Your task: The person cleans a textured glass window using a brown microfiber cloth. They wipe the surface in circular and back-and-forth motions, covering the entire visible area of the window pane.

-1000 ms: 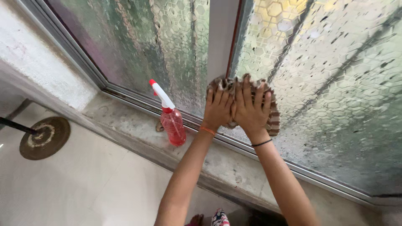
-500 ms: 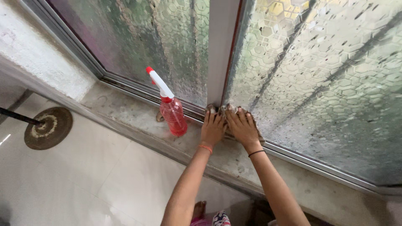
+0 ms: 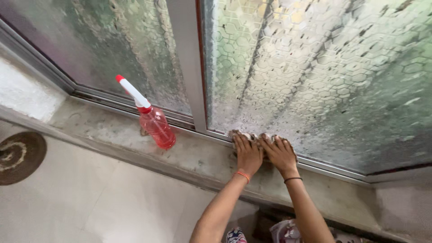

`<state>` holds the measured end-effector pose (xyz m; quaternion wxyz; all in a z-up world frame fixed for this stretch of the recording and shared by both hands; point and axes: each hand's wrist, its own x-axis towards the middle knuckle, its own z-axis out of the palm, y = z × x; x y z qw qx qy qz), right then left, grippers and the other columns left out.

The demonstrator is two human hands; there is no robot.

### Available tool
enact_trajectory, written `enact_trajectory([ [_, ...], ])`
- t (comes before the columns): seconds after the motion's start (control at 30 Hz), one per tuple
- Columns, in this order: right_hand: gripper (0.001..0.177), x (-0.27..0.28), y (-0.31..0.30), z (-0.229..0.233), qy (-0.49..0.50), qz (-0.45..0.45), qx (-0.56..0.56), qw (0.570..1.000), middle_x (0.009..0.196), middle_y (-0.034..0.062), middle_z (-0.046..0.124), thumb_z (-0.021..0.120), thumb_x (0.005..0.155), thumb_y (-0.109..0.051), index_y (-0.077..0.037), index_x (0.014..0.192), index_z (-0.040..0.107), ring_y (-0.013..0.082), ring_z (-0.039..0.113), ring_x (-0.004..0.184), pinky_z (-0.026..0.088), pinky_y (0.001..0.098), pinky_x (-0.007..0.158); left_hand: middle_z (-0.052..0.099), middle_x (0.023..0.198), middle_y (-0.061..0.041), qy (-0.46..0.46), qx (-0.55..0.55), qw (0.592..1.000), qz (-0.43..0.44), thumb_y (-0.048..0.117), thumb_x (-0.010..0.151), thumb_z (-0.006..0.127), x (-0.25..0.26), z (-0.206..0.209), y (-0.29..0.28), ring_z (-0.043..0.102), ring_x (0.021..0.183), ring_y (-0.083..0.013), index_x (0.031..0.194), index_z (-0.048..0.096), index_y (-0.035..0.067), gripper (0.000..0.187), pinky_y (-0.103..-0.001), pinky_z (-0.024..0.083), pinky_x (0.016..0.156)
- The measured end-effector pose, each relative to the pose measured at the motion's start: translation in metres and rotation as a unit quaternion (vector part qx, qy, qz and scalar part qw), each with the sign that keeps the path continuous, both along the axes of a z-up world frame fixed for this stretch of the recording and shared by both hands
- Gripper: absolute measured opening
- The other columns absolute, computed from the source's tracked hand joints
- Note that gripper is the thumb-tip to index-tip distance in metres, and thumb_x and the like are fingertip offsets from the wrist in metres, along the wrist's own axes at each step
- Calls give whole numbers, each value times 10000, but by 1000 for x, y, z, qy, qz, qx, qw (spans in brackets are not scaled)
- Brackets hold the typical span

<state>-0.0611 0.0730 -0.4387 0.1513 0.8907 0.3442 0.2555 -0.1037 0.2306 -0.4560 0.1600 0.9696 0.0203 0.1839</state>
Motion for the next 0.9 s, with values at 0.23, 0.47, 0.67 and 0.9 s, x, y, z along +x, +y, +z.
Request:
enact_trajectory([
  [0.23,404,-19,-92,-15,-6,-145,103,984,1517,41,492,593,957,-383,-338,1356,644,471,458,1371,325,604,1200,272,1540,-468,6,-21,995,-99,514,1038,496,-11,7,-61,199,1450,-665,1435,490,20,633,-717,95,1207],
  [0.47,484,27,-91,44,-79,-181,282,939,1771,244,-104,313,1175,-538,-212,1508,442,595,-94,1576,13,799,1281,225,1649,-258,-156,-12,980,-125,506,1061,494,23,83,-47,278,1464,-564,1571,483,253,570,-767,117,1225],
  [0.67,726,49,-30,227,-243,-161,369,883,1730,72,-160,218,1128,-712,-388,1745,15,450,-137,1566,-35,697,1267,124,1760,-61,-345,8,934,-87,536,1110,447,60,258,-4,134,1627,-456,1620,311,429,538,-671,120,1325],
  [0.9,555,42,60,318,-303,-81,293,903,1728,119,195,334,1177,-480,-234,1674,368,548,57,1538,111,713,1262,282,1698,-61,-428,15,902,-54,453,1130,452,77,330,49,217,1601,-388,1578,461,319,468,-607,117,1329],
])
